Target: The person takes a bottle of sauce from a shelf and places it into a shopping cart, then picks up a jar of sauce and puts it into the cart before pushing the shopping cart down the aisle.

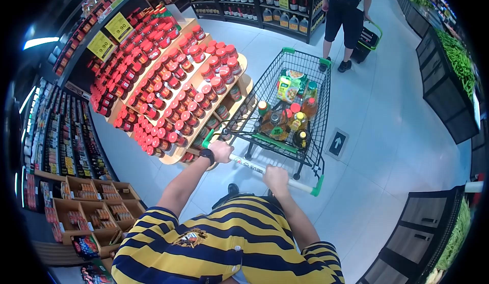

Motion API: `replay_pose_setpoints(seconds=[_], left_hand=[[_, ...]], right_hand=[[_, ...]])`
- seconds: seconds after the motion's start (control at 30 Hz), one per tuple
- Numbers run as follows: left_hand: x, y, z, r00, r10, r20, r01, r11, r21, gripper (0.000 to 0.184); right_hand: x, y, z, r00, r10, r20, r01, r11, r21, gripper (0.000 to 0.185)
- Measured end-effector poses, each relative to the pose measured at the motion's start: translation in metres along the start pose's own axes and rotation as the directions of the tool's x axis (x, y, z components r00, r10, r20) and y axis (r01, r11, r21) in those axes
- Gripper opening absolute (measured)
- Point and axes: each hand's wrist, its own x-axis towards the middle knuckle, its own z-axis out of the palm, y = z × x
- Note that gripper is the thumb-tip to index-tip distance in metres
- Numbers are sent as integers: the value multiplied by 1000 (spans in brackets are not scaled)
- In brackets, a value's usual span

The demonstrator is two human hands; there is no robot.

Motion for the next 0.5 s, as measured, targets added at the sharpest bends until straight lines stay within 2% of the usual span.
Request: replay_pose_setpoints(seconds=[0.27,0.3,0.5], left_hand=[[1,17,-3,999,-37,21,37,999,-4,31],[-1,17,0,999,1,-44,-1,1000,-15,27],[1,31,-3,998,-43,-47,41,998,-46,26]], right_hand=[[-1,18,-1,999,-23,39,24,1000,-19,15],[-2,19,0,999,-13,45,15,1000,-28,17],[-1,34,-6,994,-34,106,42,997,-68,18]])
